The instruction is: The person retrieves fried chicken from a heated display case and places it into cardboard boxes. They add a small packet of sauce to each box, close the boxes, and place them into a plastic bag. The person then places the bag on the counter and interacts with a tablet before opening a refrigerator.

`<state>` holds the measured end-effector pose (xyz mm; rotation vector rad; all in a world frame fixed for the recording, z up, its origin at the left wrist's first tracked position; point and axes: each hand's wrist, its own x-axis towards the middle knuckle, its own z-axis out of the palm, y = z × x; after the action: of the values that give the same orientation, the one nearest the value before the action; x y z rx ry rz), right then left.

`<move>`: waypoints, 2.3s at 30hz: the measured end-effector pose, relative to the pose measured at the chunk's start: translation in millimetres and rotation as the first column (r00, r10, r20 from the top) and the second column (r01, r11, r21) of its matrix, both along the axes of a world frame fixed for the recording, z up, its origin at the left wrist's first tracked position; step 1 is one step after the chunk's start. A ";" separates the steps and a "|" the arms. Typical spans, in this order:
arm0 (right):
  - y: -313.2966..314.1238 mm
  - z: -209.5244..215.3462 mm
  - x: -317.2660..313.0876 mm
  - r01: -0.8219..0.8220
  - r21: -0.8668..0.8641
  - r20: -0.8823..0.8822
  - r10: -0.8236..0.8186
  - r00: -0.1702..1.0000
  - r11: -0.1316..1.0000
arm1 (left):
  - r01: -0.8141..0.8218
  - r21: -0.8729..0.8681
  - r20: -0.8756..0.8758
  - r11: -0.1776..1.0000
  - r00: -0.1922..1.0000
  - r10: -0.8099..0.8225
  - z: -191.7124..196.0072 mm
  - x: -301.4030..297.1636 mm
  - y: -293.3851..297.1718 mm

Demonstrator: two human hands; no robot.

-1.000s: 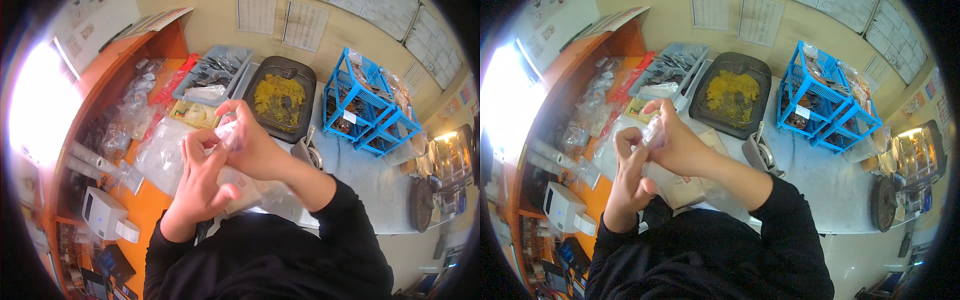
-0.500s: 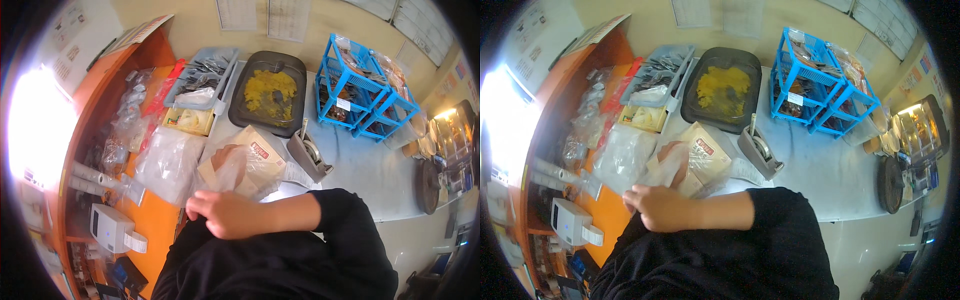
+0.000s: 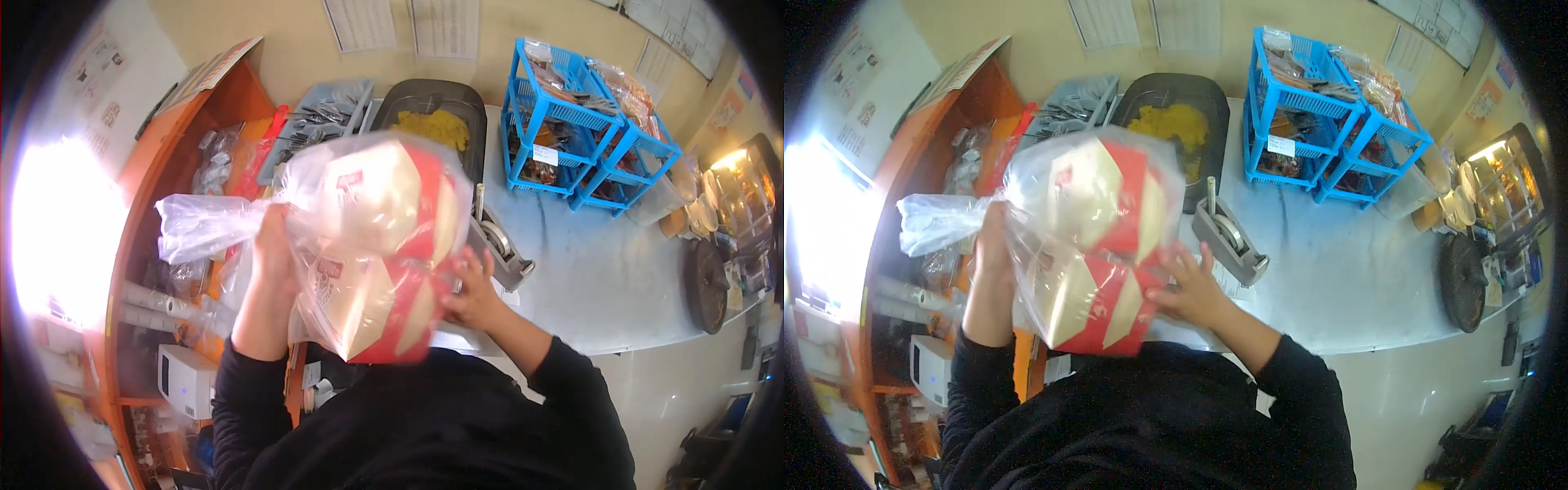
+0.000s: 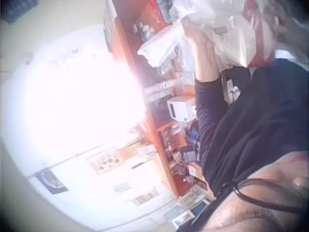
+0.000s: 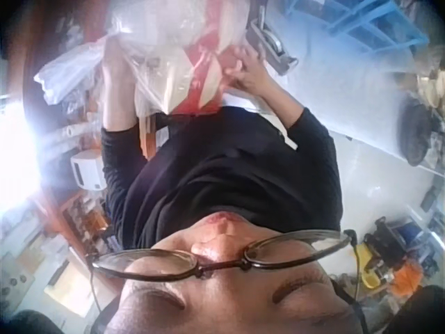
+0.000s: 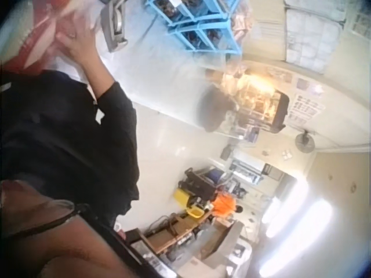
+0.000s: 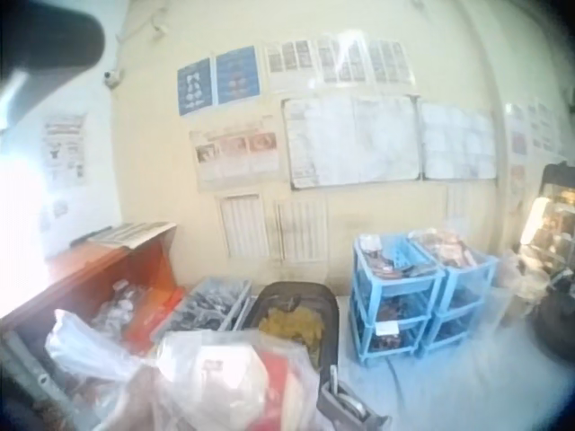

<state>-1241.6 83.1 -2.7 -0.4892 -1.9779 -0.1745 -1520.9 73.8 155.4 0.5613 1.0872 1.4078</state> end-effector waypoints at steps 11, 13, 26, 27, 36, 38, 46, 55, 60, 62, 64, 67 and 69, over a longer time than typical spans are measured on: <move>-25.9 41.4 -95.9 -0.212 -0.459 -0.223 0.119 0.967 0.863 | 0.205 0.019 -0.972 0.979 0.231 -0.030 116.0 31.8 -25.4; -60.8 46.2 -114.7 -0.288 -0.460 -0.177 0.232 0.957 0.840 | 0.272 -0.043 -0.999 0.961 -0.013 -0.041 122.7 18.0 -26.3; 11.4 -42.7 -121.5 -0.056 -0.795 0.079 0.195 0.978 0.604 | -0.039 -0.485 -0.868 0.874 -0.099 -0.486 152.8 -2.1 -23.9; 19.5 -48.3 -114.0 -0.024 -0.814 0.111 0.196 0.974 0.581 | 0.034 -0.388 -0.910 0.921 -0.175 -0.377 139.8 -11.2 -26.9; 38.6 -90.1 -13.6 0.747 -0.447 0.707 -0.317 0.632 0.492 | 0.213 -0.263 -0.934 0.941 0.188 -0.304 12.9 -33.3 -49.7; 33.9 -108.6 2.0 0.760 -0.391 0.734 -0.323 0.597 0.518 | 0.085 -0.333 -0.837 0.939 0.431 -0.336 -24.5 -33.4 -43.0; 35.2 -31.0 33.9 0.668 -0.629 0.714 -0.045 0.699 0.398 | 0.017 -0.254 -0.875 0.967 0.422 -0.238 -116.9 3.0 -42.9; 16.8 65.6 -26.5 -0.555 -0.747 -0.624 0.096 0.776 -0.366 | 0.082 -0.085 -0.478 0.993 0.871 -0.113 -159.8 19.8 -38.2; 14.7 14.4 -58.3 -0.286 -0.907 -0.308 0.025 0.951 -0.310 | 0.123 -0.226 -0.393 0.966 0.896 -0.206 -159.0 0.3 -40.1; 11.3 24.4 -60.2 -0.201 -0.939 -0.219 0.034 0.975 -0.280 | 0.117 -0.195 -0.464 0.974 0.864 -0.197 -145.7 6.7 -39.5; 11.9 32.9 -55.1 -0.055 -0.974 -0.073 0.075 0.995 -0.222 | 0.129 -0.212 -0.486 0.969 0.846 -0.219 -142.9 10.7 -36.9; 22.5 8.5 -1.8 0.032 -0.951 -0.044 -0.237 0.970 0.308 | 0.116 -0.258 -0.493 0.959 0.838 -0.234 -148.7 9.6 -37.0; 27.4 19.7 41.2 0.602 -0.685 0.360 -0.527 0.769 0.410 | 0.079 -0.255 -0.528 0.964 0.824 -0.207 -156.7 7.9 -39.8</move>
<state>-1200.4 110.5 17.0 -1.7828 -1.8070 0.2839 -1513.0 34.0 -1.3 0.8991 1.6048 0.9865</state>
